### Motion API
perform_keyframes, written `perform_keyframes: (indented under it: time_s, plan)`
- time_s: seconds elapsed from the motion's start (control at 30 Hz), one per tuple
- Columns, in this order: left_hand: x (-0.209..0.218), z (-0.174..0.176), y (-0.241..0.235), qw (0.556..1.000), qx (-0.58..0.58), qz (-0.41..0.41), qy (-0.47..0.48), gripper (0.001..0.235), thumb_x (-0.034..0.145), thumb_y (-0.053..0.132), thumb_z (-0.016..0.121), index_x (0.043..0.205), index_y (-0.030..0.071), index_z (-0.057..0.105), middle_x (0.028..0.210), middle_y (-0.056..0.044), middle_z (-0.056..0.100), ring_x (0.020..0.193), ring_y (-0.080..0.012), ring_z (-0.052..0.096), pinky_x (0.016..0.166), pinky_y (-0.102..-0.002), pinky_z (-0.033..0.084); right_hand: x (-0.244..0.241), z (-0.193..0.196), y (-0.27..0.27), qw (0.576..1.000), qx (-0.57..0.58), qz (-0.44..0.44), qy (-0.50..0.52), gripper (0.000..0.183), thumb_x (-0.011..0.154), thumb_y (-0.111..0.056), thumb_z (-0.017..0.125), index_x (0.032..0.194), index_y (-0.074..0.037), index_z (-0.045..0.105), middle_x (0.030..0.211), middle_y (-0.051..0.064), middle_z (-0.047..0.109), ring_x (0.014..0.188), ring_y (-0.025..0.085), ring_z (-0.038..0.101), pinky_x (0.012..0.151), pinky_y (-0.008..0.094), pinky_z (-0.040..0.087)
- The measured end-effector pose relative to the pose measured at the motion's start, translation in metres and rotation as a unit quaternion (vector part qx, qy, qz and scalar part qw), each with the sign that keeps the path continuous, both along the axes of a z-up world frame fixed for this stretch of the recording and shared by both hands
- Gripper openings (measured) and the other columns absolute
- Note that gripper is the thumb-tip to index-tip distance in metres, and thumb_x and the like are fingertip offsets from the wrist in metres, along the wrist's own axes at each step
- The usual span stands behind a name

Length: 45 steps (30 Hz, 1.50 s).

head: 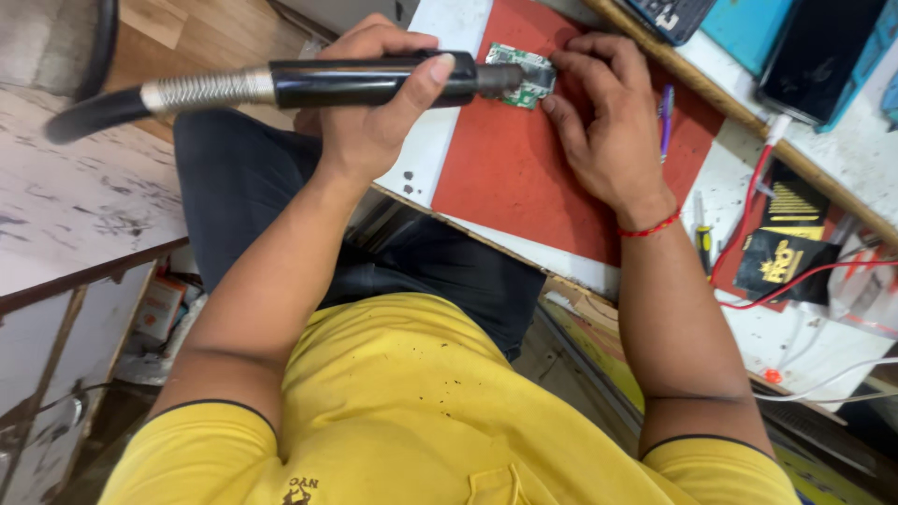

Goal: The person sits on the floor and uses a purple toothbrush to scrub a small green circuit board placed on a red mat. They then use a black handheld vacuum cleaner to remove debris from the board's surface.

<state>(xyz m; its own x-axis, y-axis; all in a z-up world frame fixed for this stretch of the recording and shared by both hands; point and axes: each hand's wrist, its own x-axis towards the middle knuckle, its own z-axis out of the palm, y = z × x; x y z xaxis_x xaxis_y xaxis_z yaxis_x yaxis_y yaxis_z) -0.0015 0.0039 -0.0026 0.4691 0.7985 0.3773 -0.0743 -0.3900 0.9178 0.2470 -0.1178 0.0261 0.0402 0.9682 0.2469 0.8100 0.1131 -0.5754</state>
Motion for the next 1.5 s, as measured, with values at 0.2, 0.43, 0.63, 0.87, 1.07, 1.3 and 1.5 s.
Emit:
perform_keyframes:
  time_s: [0.2,0.43,0.63,0.87,1.07,1.3,1.5]
  plan:
    - [0.003,0.001,0.000,0.999,-0.019,0.044,-0.020,0.033,0.102,0.033,0.080,0.107,0.001,0.075,0.096,-0.006,0.068,0.086,-0.0143,0.066,0.075,-0.026,0.052,0.000,0.001,0.001,1.000,-0.002,-0.008,-0.011,0.033,0.098,-0.003,0.081,0.128,0.000,0.068,0.135,0.014,0.059,0.126,0.034,0.059,0.108,0.040,0.050]
    - [0.004,0.004,-0.002,0.999,-0.011,0.048,-0.006,0.033,0.102,0.033,0.081,0.107,0.001,0.075,0.094,-0.006,0.069,0.084,-0.0146,0.069,0.078,-0.029,0.055,-0.004,0.006,0.001,1.000,-0.013,-0.014,-0.001,0.036,0.097,-0.004,0.080,0.132,-0.002,0.068,0.136,0.015,0.059,0.127,0.034,0.059,0.108,0.041,0.050]
    - [0.004,0.005,-0.005,0.997,-0.036,0.069,0.009,0.035,0.100,0.034,0.082,0.107,0.000,0.075,0.094,-0.008,0.067,0.085,-0.0155,0.067,0.075,-0.027,0.053,-0.001,0.006,0.003,1.000,-0.005,-0.008,-0.007,0.038,0.096,-0.004,0.080,0.131,-0.002,0.068,0.136,0.015,0.058,0.129,0.035,0.057,0.109,0.042,0.049]
    - [0.000,0.005,-0.005,0.999,-0.023,0.033,0.000,0.033,0.102,0.031,0.082,0.111,0.000,0.074,0.097,-0.008,0.068,0.086,-0.0158,0.067,0.079,-0.027,0.052,-0.001,0.004,0.001,1.000,-0.010,-0.016,-0.003,0.037,0.095,-0.004,0.081,0.129,-0.002,0.068,0.136,0.015,0.058,0.128,0.035,0.057,0.110,0.042,0.049]
    - [-0.002,0.008,-0.004,1.000,0.012,0.024,0.015,0.034,0.101,0.032,0.081,0.108,0.000,0.074,0.096,-0.008,0.068,0.084,-0.0149,0.067,0.077,-0.026,0.052,-0.003,0.006,0.001,1.000,-0.022,-0.017,0.009,0.037,0.098,-0.004,0.080,0.132,-0.002,0.068,0.137,0.014,0.058,0.129,0.033,0.058,0.109,0.041,0.050]
    - [0.003,0.008,-0.005,0.998,-0.037,0.045,0.001,0.035,0.100,0.034,0.081,0.107,0.000,0.074,0.097,-0.008,0.069,0.085,-0.0152,0.066,0.077,-0.026,0.052,-0.003,0.005,0.000,1.000,-0.014,-0.015,0.000,0.037,0.096,-0.004,0.081,0.131,-0.002,0.068,0.136,0.015,0.058,0.129,0.034,0.057,0.109,0.042,0.049]
    - [0.005,0.007,-0.004,0.998,-0.016,0.052,0.008,0.033,0.100,0.032,0.081,0.108,0.000,0.074,0.099,-0.009,0.068,0.087,-0.0161,0.067,0.079,-0.027,0.053,-0.001,0.006,0.001,1.000,-0.006,-0.012,0.003,0.037,0.096,-0.004,0.080,0.130,-0.001,0.068,0.136,0.015,0.058,0.129,0.035,0.056,0.109,0.042,0.049]
